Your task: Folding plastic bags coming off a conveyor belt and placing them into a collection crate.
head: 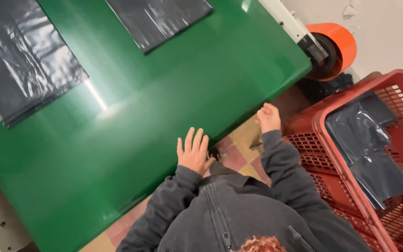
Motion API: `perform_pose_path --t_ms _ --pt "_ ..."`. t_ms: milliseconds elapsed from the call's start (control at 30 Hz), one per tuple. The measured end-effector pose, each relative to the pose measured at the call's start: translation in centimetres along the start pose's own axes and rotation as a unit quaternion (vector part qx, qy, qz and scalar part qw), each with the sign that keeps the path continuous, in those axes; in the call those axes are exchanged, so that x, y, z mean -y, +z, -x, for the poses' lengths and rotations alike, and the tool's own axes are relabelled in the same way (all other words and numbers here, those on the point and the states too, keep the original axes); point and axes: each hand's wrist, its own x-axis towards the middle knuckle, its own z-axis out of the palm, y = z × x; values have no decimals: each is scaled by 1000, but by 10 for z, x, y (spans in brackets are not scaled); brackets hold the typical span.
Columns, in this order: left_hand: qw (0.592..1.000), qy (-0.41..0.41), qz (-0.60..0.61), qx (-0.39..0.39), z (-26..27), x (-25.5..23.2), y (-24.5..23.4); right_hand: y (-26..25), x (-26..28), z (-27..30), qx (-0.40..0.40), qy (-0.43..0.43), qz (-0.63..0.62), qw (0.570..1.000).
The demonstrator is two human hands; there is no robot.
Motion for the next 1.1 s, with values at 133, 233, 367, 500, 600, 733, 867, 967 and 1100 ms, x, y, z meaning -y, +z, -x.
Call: perform_pose_path --t_ms 133,233,367,500,600,733,867,967,1100 --pt "1000 -4 -29 -8 -13 -6 5 12 55 -19 -5 -192 113 975" --pt "999 -5 -52 -6 -30 -11 3 24 92 -43 -15 -208 175 962" --pt "996 -8 -86 13 -49 -15 16 17 100 -69 -43 -261 372 890" --pt "995 2 -101 26 -59 -17 18 6 114 -61 -51 -187 428 883" --pt "988 37 -150 -29 -56 -14 32 -21 91 -63 -41 -97 378 920" --pt "983 100 -123 -95 -57 -2 25 -22 122 -28 -17 68 178 981" --pt "980 116 150 55 -69 4 -42 -81 119 -47 161 -85 7 983" --pt "944 56 321 58 -71 18 -74 -57 172 -41 290 -20 -142 946" --pt "898 -245 366 -4 -101 66 -76 37 222 -94 391 40 -113 912"
